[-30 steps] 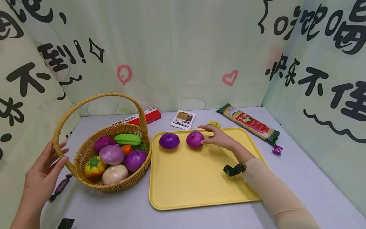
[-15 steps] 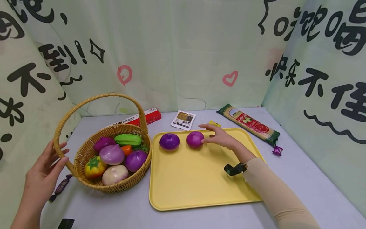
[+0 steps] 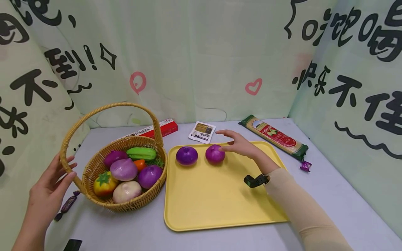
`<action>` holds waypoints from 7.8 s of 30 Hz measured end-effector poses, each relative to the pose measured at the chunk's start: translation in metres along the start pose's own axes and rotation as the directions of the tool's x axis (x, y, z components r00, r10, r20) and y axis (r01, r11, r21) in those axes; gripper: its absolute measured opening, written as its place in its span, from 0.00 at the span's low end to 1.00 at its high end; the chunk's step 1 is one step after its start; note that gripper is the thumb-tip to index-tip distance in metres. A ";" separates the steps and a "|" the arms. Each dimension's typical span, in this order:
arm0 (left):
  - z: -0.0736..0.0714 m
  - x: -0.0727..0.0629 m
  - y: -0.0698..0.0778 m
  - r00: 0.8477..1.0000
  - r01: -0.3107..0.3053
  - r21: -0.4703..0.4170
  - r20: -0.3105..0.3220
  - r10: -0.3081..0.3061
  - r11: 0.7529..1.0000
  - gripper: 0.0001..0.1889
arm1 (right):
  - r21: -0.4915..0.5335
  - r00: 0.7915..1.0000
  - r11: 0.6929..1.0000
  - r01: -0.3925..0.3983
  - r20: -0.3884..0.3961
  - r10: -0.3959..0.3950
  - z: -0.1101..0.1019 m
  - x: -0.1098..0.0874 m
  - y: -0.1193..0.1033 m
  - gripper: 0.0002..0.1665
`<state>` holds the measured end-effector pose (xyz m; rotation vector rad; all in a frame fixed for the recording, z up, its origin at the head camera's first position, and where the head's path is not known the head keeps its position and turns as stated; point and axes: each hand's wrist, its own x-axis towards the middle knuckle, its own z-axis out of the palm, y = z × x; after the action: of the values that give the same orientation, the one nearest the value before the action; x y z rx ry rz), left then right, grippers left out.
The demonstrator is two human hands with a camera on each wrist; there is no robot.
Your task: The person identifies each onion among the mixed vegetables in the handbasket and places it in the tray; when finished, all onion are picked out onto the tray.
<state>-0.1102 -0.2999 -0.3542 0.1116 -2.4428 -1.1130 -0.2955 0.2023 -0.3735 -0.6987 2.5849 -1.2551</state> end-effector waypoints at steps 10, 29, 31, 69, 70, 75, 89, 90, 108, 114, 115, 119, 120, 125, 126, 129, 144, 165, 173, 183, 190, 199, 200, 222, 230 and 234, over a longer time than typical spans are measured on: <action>0.000 0.000 0.000 1.000 -0.011 0.006 0.000 0.011 1.000 0.34 | 0.008 0.999 0.999 0.033 0.014 -0.033 0.002 0.007 -0.017 0.38; 0.000 -0.001 -0.001 1.000 -0.013 -0.001 0.001 0.013 1.000 0.34 | 0.049 0.986 0.990 0.132 0.097 -0.136 0.029 0.037 -0.057 0.36; 0.000 0.000 -0.001 1.000 -0.009 0.003 0.002 0.009 1.000 0.34 | 0.045 0.984 0.990 0.137 0.105 -0.141 0.032 0.039 -0.063 0.35; -0.001 -0.002 -0.002 0.999 -0.052 -0.011 -0.003 0.052 0.999 0.34 | 0.020 0.945 0.957 0.291 0.152 -0.291 0.091 0.077 -0.153 0.33; -0.001 -0.002 -0.002 0.999 -0.051 -0.011 -0.002 0.051 0.999 0.34 | 0.028 0.943 0.956 0.293 0.154 -0.294 0.091 0.076 -0.152 0.33; -0.002 -0.002 -0.002 0.999 -0.037 -0.012 0.007 0.037 0.999 0.34 | 0.055 0.943 0.957 0.285 0.163 -0.290 0.089 0.074 -0.147 0.33; -0.002 -0.002 0.000 0.999 -0.020 -0.013 0.025 0.020 1.000 0.34 | 0.062 0.920 0.954 0.292 0.256 -0.298 0.107 0.081 -0.154 0.32; -0.002 -0.002 0.000 0.999 -0.018 -0.012 0.026 0.019 1.000 0.34 | 0.054 0.916 0.953 0.299 0.263 -0.303 0.110 0.083 -0.155 0.32; -0.002 -0.002 -0.001 0.999 -0.027 0.000 0.026 0.027 1.000 0.34 | 0.114 0.864 0.945 0.307 0.382 -0.327 0.146 0.102 -0.184 0.33; -0.003 -0.002 0.000 0.999 -0.024 0.005 0.022 0.024 1.000 0.34 | 0.074 0.857 0.944 0.322 0.400 -0.324 0.157 0.109 -0.190 0.34; -0.003 -0.002 0.000 1.000 -0.023 0.005 0.021 0.023 1.000 0.34 | 0.060 0.855 0.942 0.329 0.404 -0.325 0.158 0.110 -0.192 0.34; -0.003 -0.001 -0.001 0.999 -0.018 -0.012 0.026 0.018 1.000 0.34 | 0.039 0.844 0.938 0.345 0.423 -0.329 0.164 0.115 -0.200 0.33; -0.003 -0.001 -0.001 0.999 -0.015 -0.013 0.028 0.015 1.000 0.34 | 0.042 0.843 0.939 0.342 0.427 -0.326 0.165 0.116 -0.201 0.32; -0.002 -0.001 -0.002 0.999 -0.011 -0.005 0.034 0.011 1.000 0.34 | 0.052 0.840 0.946 0.319 0.447 -0.308 0.171 0.120 -0.201 0.33; -0.003 -0.001 -0.002 0.999 -0.014 -0.004 0.033 0.014 1.000 0.34 | 0.051 0.840 0.948 0.313 0.451 -0.302 0.172 0.121 -0.200 0.33; -0.003 -0.001 -0.002 1.000 -0.015 0.004 0.025 0.014 1.000 0.34 | 0.040 0.841 0.951 0.307 0.457 -0.291 0.175 0.123 -0.199 0.32; -0.003 0.000 0.000 0.999 0.004 0.008 0.037 -0.004 1.000 0.34 | 0.009 0.800 0.969 0.246 0.563 -0.208 0.192 0.124 -0.188 0.30; -0.002 0.000 -0.002 0.999 -0.037 0.001 0.023 0.037 0.999 0.34 | 0.113 0.757 0.975 0.190 0.616 -0.219 0.194 0.119 -0.189 0.37; -0.002 -0.001 -0.002 0.999 -0.038 -0.006 0.024 0.039 0.999 0.34 | 0.106 0.737 0.963 0.247 0.625 -0.257 0.194 0.117 -0.193 0.36; -0.002 -0.002 -0.001 0.999 -0.034 -0.013 0.021 0.034 0.999 0.34 | 0.088 0.736 0.947 0.309 0.609 -0.297 0.179 0.112 -0.192 0.35; -0.003 -0.001 -0.003 0.999 -0.027 -0.013 0.023 0.028 1.000 0.34 | 0.043 0.746 0.916 0.400 0.564 -0.353 0.163 0.112 -0.188 0.35; -0.002 0.000 -0.002 1.000 -0.004 0.001 0.028 0.004 1.000 0.34 | 0.060 0.797 0.944 0.325 0.521 -0.307 0.144 0.106 -0.178 0.36; -0.002 -0.001 -0.002 1.000 -0.004 0.002 0.027 0.004 1.000 0.34 | 0.053 0.802 0.945 0.323 0.515 -0.303 0.142 0.105 -0.177 0.36; -0.001 -0.002 0.000 0.999 -0.051 0.009 -0.006 0.051 0.999 0.34 | 0.039 0.888 0.975 0.218 0.407 -0.215 0.101 0.081 -0.148 0.36; -0.002 -0.002 0.000 0.998 -0.057 -0.001 -0.003 0.057 0.998 0.34 | 0.011 0.923 0.985 0.170 0.349 -0.163 0.082 0.066 -0.137 0.38; -0.002 -0.001 0.001 0.999 -0.046 0.000 0.006 0.046 0.999 0.34 | -0.015 0.942 0.992 0.126 0.314 -0.115 0.071 0.058 -0.131 0.38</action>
<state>-0.1081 -0.3003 -0.3534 0.0512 -2.4384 -1.0951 -0.2771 0.0555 -0.3138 -0.9888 2.3387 -1.0334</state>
